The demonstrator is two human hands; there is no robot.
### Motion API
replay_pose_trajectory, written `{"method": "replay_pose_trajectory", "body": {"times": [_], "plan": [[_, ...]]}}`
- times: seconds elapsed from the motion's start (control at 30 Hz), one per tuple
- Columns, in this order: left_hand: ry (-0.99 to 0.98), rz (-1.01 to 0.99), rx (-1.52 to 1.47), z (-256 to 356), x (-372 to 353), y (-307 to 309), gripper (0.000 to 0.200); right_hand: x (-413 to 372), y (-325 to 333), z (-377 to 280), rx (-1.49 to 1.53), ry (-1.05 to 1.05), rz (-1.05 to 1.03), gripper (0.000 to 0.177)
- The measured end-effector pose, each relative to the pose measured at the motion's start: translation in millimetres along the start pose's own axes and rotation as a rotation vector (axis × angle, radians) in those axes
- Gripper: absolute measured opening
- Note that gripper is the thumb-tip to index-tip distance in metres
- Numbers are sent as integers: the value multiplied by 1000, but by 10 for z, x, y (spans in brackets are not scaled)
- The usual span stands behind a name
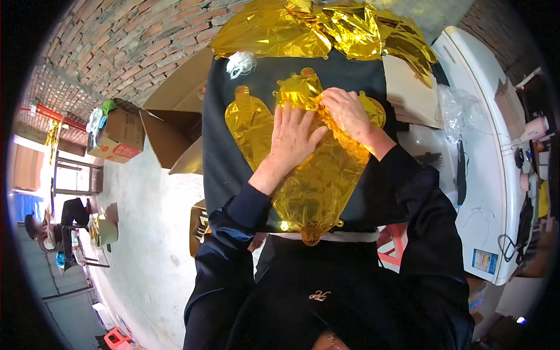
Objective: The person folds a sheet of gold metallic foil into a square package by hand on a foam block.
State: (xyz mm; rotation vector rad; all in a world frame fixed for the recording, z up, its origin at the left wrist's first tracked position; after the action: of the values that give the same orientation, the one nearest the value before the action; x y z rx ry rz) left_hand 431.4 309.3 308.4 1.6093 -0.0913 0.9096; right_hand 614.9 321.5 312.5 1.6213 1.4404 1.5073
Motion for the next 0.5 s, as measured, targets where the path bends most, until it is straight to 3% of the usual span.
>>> {"method": "replay_pose_trajectory", "body": {"times": [0.17,0.33,0.5], "plan": [[95,-13,15,-234,162,414,52,-10,-6,-5,-45,-8,-15,28],[42,236,-5,-198,416,694,50,-19,9,-7,4,-20,-30,29],[-91,33,-77,-127,381,127,50,-25,-14,-7,10,-22,3,27]]}}
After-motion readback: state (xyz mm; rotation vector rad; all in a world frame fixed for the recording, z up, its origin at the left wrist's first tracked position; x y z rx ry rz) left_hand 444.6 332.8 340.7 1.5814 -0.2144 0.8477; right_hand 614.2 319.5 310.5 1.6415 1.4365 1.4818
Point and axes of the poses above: each hand's wrist, its own x-axis towards the middle knuckle, its own y-axis out of the back of the hand, z = x × y, the point moved 4 cm from there along x, towards the middle knuckle, and after that the axes turned 15 degrees about -y, right-handed, at the moved point
